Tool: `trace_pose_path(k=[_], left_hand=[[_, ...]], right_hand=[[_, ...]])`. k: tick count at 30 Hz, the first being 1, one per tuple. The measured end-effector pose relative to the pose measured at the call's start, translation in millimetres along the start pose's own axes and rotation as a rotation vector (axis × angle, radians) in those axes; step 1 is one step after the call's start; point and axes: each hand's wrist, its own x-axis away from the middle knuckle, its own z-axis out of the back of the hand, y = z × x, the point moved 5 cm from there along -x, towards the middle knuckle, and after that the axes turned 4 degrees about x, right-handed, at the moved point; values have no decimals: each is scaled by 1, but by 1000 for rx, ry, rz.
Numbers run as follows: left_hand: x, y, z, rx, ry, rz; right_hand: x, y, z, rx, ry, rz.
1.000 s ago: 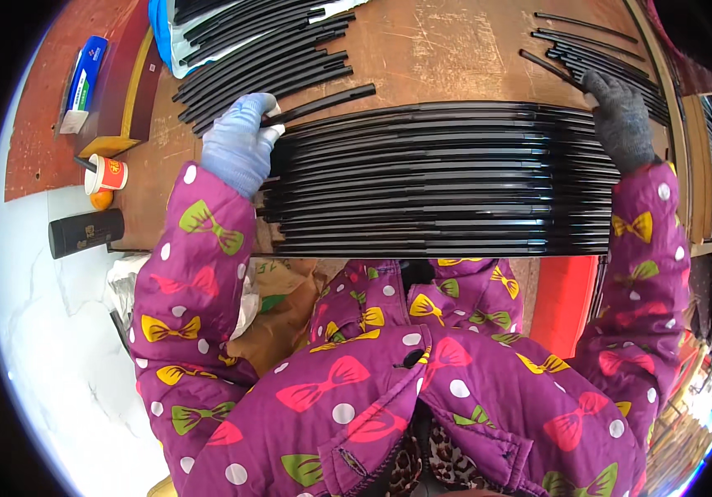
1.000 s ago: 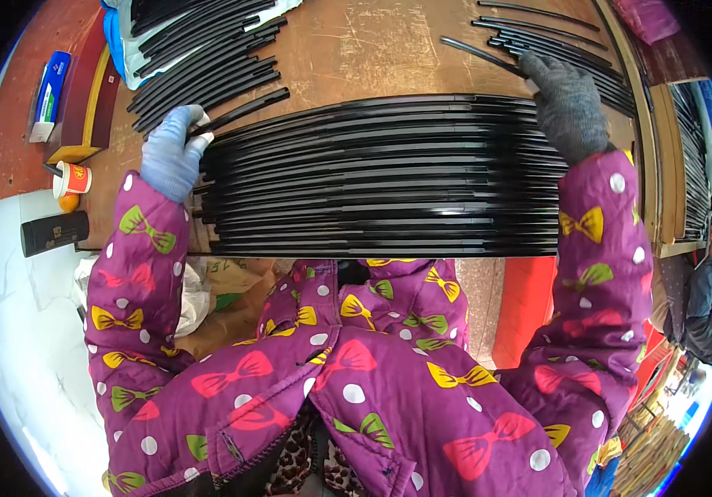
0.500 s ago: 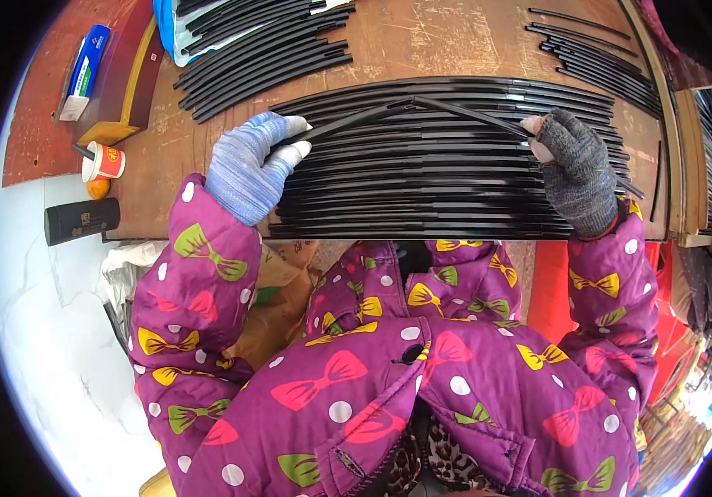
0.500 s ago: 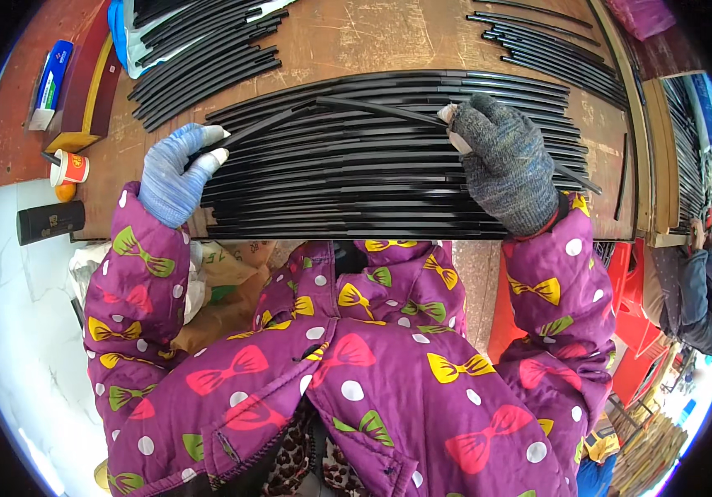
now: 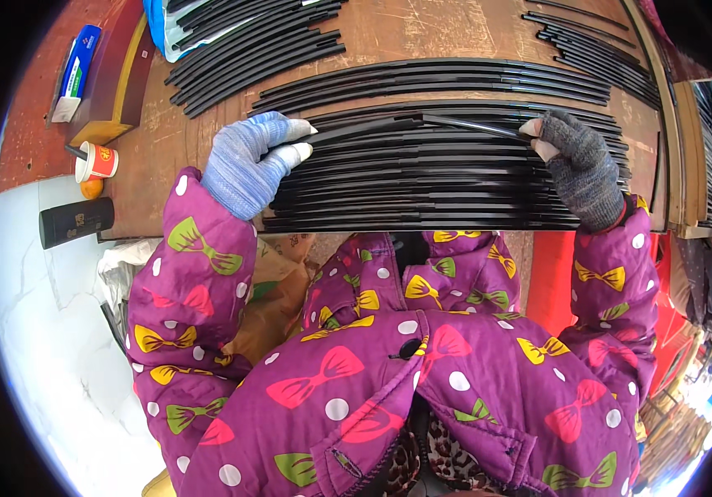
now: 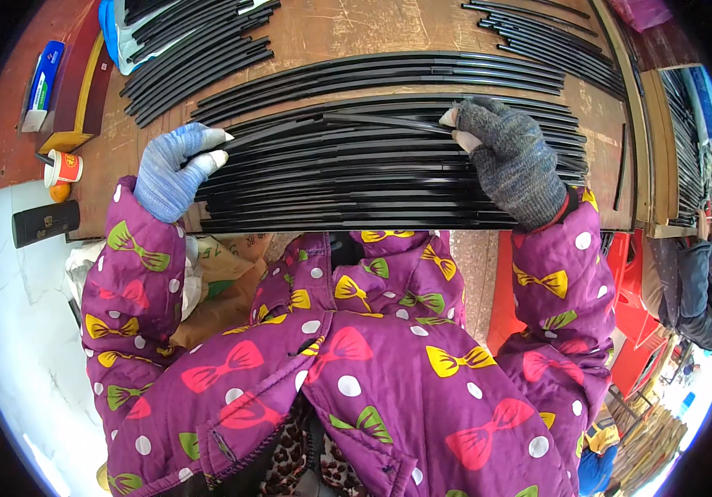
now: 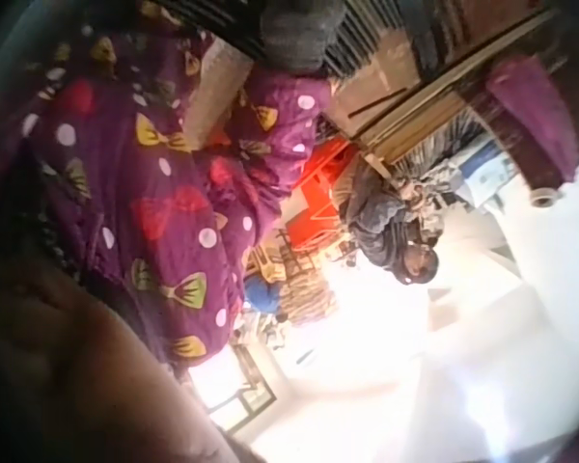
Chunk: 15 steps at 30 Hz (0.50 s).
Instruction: Arranging and sorting black plastic tubes on a workbench.
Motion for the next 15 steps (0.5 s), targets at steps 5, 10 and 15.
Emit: trace_pose_path(k=[5,10,15], left_hand=[[-3,-4,-5,8,-39,8],[-3,3,-6,-39,-30,-25],[-1,5,-6,-45,-39,-57]], right_hand=[[7,5,-2,23,-20,-34],[10,1,1,75,-20,-54],[17,-1,5,146,-8,-19]])
